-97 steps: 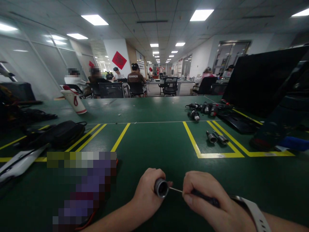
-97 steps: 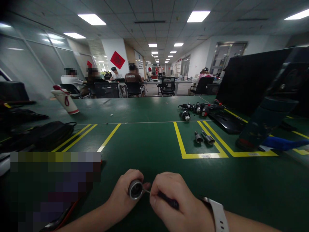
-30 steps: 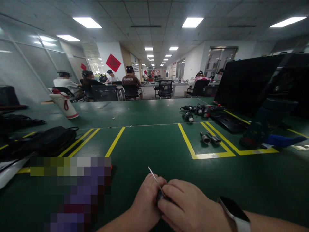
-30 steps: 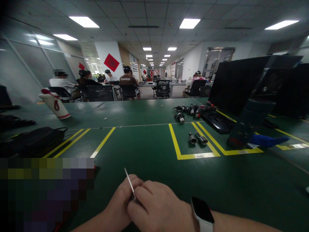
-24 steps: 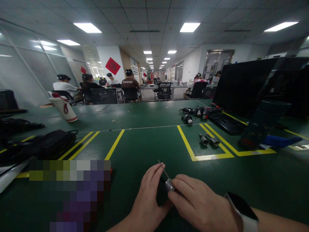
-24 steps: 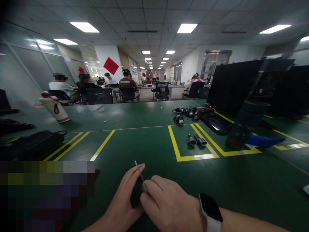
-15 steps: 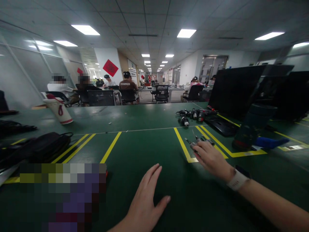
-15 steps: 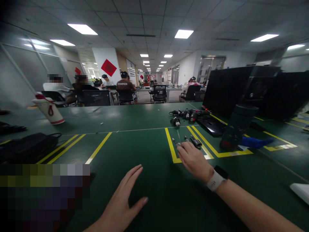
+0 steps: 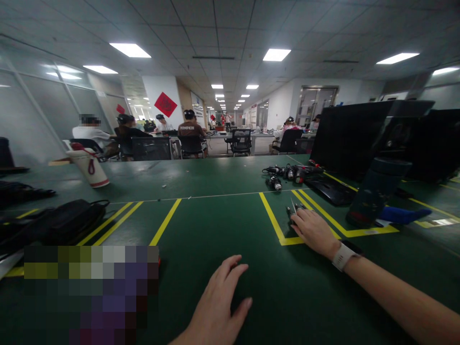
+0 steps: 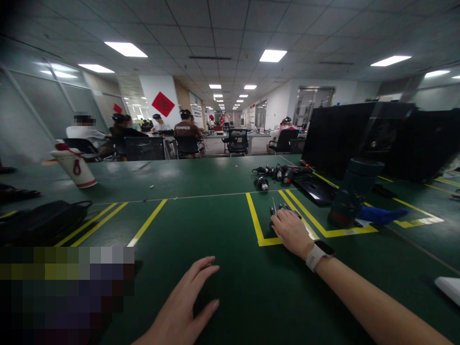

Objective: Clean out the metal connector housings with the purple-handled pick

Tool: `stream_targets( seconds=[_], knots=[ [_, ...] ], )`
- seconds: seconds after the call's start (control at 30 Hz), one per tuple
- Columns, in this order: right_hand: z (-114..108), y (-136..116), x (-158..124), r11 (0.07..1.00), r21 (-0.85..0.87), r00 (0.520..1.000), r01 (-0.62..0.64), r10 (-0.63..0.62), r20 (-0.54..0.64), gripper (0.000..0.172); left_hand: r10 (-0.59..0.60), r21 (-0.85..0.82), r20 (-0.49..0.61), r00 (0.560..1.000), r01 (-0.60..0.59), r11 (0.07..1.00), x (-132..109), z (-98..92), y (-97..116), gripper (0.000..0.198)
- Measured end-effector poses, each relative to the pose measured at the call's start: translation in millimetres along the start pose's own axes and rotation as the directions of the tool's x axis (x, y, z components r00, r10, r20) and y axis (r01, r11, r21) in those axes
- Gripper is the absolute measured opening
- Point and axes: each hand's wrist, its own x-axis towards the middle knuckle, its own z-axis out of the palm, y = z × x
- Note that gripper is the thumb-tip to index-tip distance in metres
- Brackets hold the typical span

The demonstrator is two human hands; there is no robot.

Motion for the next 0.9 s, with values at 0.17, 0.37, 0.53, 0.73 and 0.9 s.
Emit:
stream_targets(
  seconds=[0.17,0.37,0.53,0.73,0.9],
  knots=[
    [-1,8,-2,0.989,0.049,0.990,-0.136,0.138,-0.021,0.014,0.026,0.016,-0.006,1.000,-0.026,1.000,-1,2.8,-4,0.049],
    [4,43,-2,0.872,0.062,0.874,-0.486,0.487,-0.001,0.028,0.039,0.003,-0.022,0.999,-0.039,0.999,0,1.6,-2,0.048],
    [13,56,-6,0.802,0.127,0.807,-0.584,0.558,0.193,0.026,0.032,-0.006,-0.025,0.999,-0.032,0.999,0,1.4,-1,0.047],
    [5,50,-9,0.721,0.209,0.747,-0.661,0.604,0.279,0.024,0.058,-0.002,-0.034,0.998,-0.058,0.998,-1,8.1,-10,0.049],
    [-18,43,-35,0.635,0.330,0.716,-0.698,0.631,0.300,0.031,0.128,0.051,-0.049,0.990,-0.126,0.991,0,8.2,-11,0.050]
  ],
)
